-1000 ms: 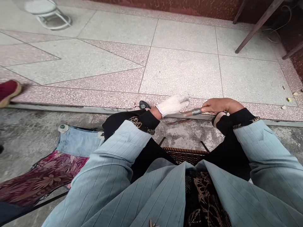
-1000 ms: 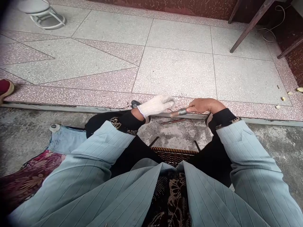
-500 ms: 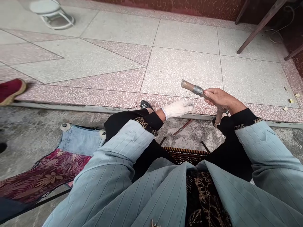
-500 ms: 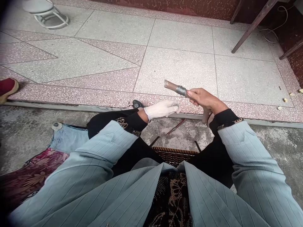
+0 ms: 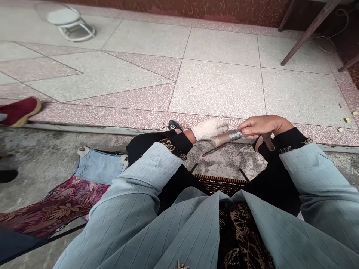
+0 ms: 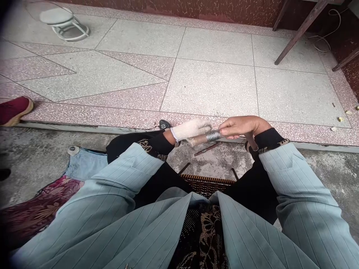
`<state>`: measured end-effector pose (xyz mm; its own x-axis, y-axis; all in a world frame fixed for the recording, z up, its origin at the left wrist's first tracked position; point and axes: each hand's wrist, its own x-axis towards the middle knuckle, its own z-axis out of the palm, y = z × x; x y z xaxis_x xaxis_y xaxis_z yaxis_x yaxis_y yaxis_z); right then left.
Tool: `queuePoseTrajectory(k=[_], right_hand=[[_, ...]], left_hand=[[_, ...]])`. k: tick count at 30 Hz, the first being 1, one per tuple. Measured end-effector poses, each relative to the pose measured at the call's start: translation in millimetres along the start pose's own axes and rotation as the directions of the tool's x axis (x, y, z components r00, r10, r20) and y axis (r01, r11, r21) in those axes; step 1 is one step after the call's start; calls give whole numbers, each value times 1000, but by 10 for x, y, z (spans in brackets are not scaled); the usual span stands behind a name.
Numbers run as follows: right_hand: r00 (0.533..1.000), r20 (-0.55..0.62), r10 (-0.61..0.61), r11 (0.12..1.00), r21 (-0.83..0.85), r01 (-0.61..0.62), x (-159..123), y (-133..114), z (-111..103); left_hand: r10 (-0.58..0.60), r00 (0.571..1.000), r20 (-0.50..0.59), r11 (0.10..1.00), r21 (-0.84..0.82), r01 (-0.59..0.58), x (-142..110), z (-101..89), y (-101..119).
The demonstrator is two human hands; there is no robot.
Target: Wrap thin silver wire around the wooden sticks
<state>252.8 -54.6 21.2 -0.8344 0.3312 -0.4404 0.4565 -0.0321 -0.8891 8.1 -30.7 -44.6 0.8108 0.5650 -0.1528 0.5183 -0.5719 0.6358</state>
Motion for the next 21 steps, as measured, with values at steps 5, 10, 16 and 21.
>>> queuePoseTrajectory(k=[5, 10, 16, 21], right_hand=[[992, -8, 129, 978, -165, -128, 82, 82, -65], [819, -538, 200, 769, -432, -472, 182, 140, -215], [532, -840, 106, 950, -72, -302, 156, 156, -296], [561, -822, 97, 915, 295, 274, 154, 134, -205]], left_hand=[[-5, 996, -92, 997, 79, 12, -69, -284, 113], [-113, 993, -19, 990, -90, 110, -81, -475, 356], [-71, 993, 95, 892, -439, 106, 50, -522, 373], [83, 972, 221, 785, -616, 73, 173, -423, 187]])
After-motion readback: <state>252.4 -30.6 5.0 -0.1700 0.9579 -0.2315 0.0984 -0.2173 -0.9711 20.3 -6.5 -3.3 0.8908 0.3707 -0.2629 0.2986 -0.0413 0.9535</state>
